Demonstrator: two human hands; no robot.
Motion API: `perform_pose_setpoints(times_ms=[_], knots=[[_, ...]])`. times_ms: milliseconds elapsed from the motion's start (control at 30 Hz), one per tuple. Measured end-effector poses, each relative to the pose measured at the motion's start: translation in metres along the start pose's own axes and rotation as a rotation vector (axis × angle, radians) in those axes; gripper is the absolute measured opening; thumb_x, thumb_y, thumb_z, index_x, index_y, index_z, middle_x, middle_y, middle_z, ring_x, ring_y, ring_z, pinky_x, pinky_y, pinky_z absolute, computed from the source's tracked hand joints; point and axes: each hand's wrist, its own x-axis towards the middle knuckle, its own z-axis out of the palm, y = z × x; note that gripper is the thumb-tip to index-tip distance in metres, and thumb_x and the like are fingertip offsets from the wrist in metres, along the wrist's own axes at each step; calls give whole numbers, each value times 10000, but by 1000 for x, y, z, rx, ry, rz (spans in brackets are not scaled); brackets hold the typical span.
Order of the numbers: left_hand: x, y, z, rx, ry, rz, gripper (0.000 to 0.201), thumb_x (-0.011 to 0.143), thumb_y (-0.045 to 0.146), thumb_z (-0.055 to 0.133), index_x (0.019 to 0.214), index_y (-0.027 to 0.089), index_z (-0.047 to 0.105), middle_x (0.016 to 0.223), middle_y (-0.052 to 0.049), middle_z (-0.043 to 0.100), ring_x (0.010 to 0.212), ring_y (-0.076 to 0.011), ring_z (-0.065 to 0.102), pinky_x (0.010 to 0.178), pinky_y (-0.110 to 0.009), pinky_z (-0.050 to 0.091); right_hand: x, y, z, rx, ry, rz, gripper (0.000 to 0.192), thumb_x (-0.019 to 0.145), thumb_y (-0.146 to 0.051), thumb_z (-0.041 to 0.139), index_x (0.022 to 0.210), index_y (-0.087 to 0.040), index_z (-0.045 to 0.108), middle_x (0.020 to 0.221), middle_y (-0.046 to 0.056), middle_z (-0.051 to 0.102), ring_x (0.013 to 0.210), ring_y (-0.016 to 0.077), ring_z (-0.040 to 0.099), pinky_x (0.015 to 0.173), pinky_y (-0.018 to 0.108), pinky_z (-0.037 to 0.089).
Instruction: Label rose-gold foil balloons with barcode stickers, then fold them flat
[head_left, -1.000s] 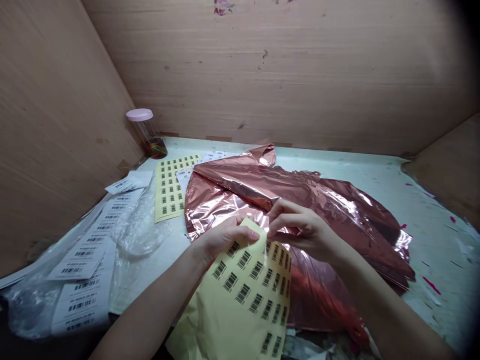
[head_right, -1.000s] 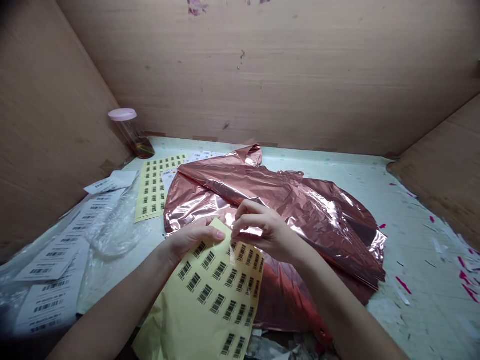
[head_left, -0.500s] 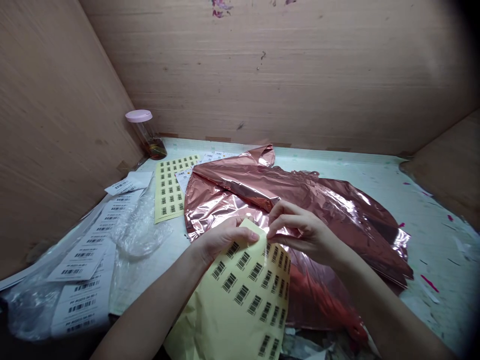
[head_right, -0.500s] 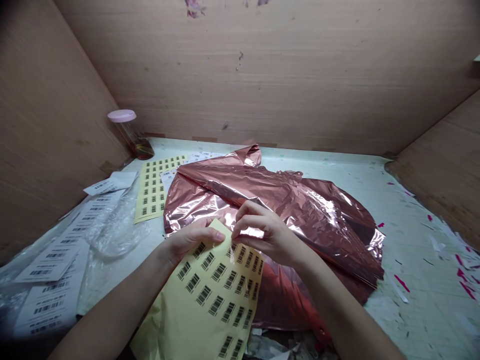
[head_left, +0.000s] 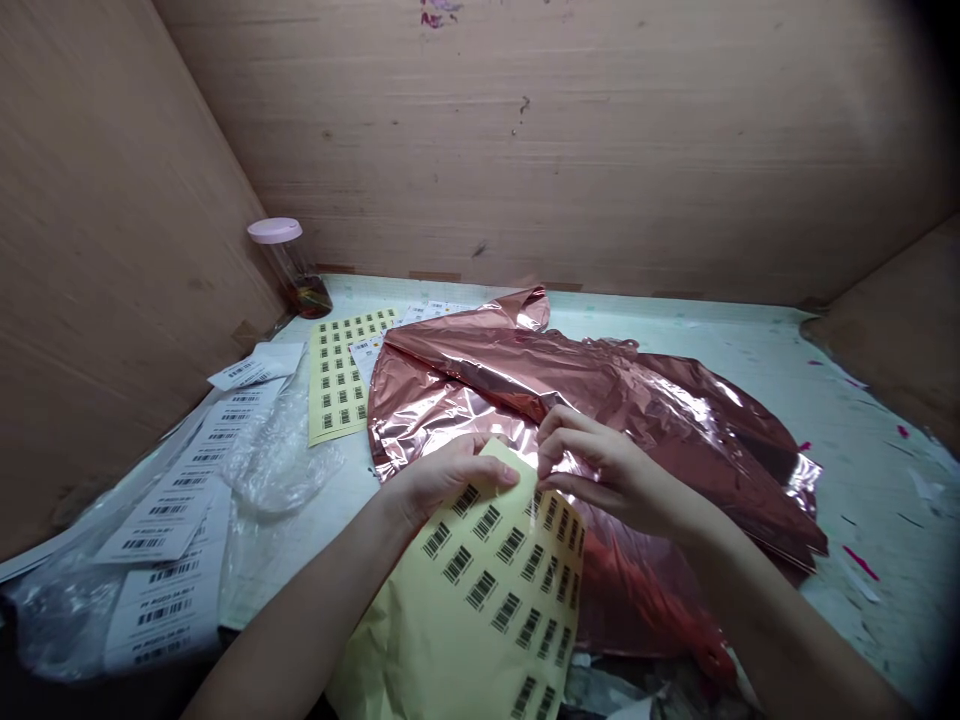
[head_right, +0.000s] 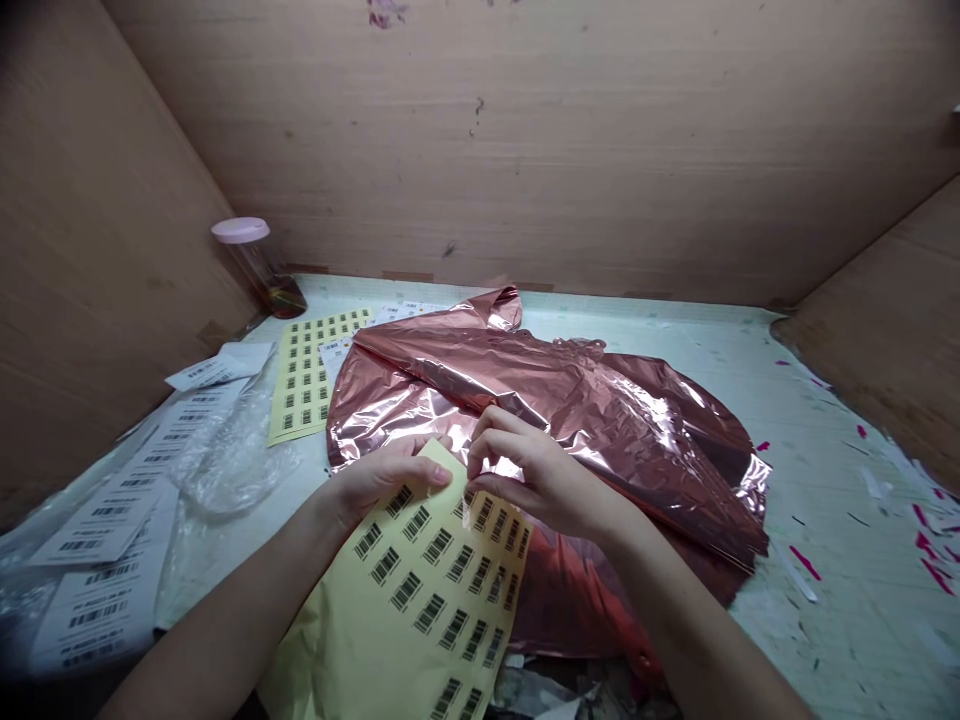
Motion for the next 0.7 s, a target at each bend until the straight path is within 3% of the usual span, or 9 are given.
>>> perform_pose_setpoints(times_ms=[367,533,700], knots=[[-1,-2,-3,60,-10,10,281,673,212,787,886,140,619,752,-32,654,598,-137,617,577,-243,512,-6,-4,2,-15,36,2,70,962,-254,567,1004,-228,616,979,48,539,874,158,549,744,273,478],[-1,-6,-4,81,2,23,327,674,204,802,938,166,613,783,-14,654,631,-139,629,592,-239,513,-2,-3,-1,-12,-8,19,86,946,-257,595,892,-205,638,940,38,544,845,145,555,729,254,472],[-1,-5,-4,96,-23,-15,288,681,183,782,914,155,615,738,-6,623,599,-119,591,584,-227,480,-2,-3,-2,28,-48,-25,81,964,-229,567,908,-193,613,936,39,540,830,134,537,716,253,460]])
